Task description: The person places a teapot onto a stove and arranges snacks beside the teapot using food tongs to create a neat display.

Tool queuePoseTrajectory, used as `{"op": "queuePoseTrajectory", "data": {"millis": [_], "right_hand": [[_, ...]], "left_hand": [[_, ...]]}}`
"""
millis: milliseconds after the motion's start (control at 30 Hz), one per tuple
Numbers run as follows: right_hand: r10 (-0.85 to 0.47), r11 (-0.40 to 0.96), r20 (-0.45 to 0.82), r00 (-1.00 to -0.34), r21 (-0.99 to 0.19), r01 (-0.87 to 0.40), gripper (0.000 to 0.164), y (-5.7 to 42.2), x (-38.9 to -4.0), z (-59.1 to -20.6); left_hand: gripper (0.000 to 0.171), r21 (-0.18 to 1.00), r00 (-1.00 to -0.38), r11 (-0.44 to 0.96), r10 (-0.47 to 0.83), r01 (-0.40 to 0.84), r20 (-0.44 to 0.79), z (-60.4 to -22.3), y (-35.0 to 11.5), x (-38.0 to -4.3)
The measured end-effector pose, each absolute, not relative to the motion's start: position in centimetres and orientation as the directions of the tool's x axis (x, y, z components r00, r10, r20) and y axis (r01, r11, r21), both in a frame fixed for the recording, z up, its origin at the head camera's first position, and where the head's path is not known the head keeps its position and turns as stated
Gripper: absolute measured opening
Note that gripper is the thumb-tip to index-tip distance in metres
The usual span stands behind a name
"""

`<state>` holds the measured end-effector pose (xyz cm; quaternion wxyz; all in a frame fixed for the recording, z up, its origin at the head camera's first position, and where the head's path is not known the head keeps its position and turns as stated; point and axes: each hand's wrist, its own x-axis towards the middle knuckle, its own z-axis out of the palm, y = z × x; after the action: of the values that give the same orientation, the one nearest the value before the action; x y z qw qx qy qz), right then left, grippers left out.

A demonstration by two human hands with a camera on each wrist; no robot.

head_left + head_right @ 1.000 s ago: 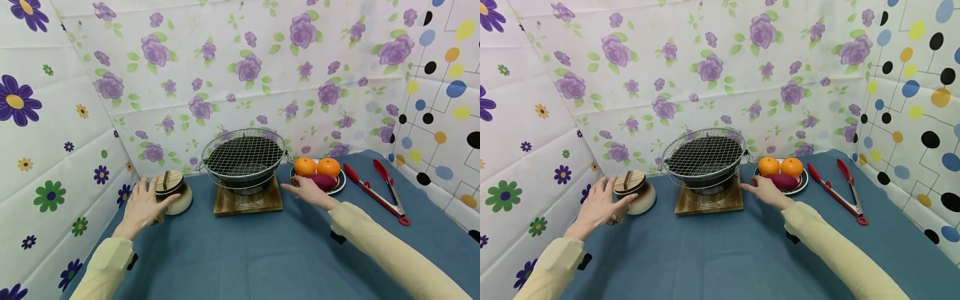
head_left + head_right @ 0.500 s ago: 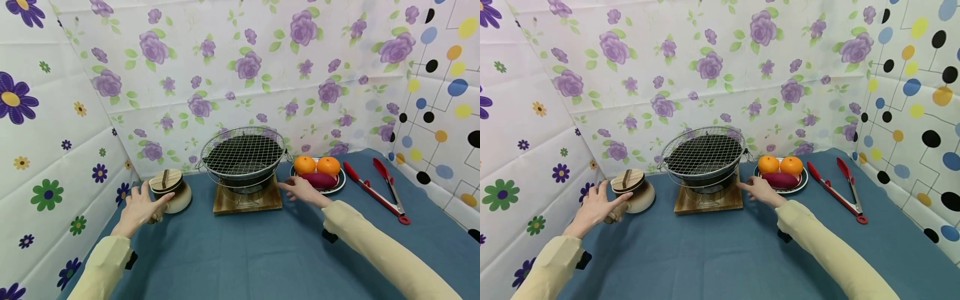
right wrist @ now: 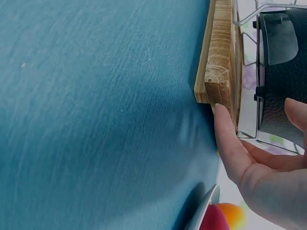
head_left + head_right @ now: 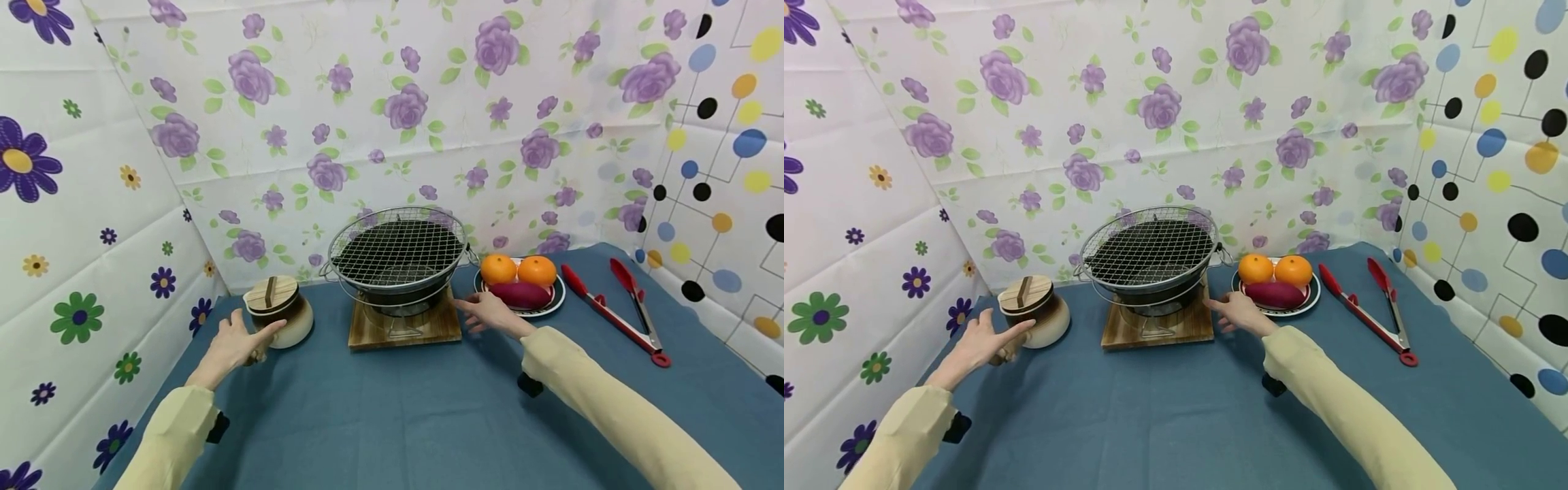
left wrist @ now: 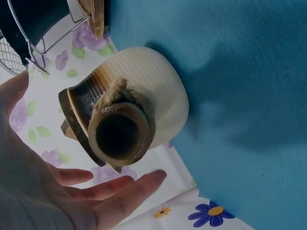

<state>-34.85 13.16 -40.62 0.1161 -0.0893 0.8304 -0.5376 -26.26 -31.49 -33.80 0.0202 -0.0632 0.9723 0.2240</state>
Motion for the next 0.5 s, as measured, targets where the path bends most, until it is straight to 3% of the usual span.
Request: {"op": "queuePoseTrajectory", "data": {"millis": [500], "right_hand": [[-0.273,0.364,-0.162,-0.948,-0.930,0.054,0.053,12.54,-34.55,-40.70]], "left_hand": [[0.117,0.449,-0.991,0.884,-0.102,-0.131,-0.088,-34.52,-31.15,-26.20]]}}
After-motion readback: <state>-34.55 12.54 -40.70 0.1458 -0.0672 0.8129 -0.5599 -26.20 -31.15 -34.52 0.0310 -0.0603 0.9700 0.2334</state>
